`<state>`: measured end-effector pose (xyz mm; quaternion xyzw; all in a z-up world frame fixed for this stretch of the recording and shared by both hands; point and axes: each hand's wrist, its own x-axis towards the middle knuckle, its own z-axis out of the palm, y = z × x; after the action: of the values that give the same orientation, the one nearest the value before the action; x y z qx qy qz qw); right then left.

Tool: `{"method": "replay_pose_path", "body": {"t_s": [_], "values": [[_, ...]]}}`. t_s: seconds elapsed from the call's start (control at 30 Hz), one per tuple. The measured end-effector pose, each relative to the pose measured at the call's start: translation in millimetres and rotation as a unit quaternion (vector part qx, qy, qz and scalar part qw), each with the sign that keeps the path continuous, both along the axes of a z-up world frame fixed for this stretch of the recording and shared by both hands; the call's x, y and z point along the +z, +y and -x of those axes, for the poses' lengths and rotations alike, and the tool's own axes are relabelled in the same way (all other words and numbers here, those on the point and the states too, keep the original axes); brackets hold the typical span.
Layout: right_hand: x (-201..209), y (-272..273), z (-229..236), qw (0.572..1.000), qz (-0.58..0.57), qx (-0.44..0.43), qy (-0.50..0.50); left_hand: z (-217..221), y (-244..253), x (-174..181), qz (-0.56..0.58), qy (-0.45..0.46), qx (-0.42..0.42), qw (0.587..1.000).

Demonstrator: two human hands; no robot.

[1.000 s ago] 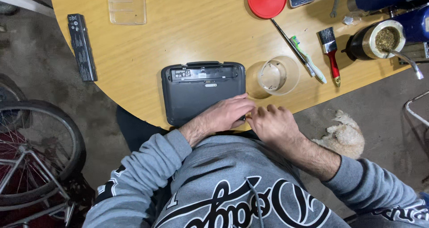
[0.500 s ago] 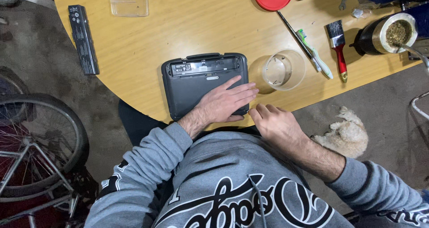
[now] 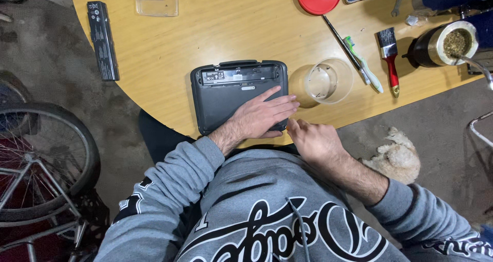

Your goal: The person closes a white laptop and flips it over to access the underside. Using a screwdriver, they remove multiple screws from the back panel and place them into a small plastic container.

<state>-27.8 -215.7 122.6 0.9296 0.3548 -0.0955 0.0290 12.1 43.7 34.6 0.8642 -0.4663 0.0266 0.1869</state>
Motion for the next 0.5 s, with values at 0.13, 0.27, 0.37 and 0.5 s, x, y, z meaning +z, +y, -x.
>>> {"method": "replay_pose_path", "body": {"t_s": [0.13,0.27,0.37,0.5], "values": [[-18.4,-0.5,4.8,1.0,0.009,-0.007,-0.014,0.5,0.2,-2.5,-0.002,0.0,-0.001,1.0],[-10.6,-1.7,2.0,0.999,-0.006,-0.018,-0.028,-0.7,0.1,-3.4,0.007,0.016,-0.006,1.0],[0.7,-9.2,5.2,0.994,-0.07,-0.083,0.007,0.1,-3.0,-3.0,0.026,0.037,-0.006,0.999],[-5.0,-38.0,23.7,0.942,-0.188,-0.262,0.096,-0.7,-6.5,-13.0,0.03,0.048,0.014,0.998]]}}
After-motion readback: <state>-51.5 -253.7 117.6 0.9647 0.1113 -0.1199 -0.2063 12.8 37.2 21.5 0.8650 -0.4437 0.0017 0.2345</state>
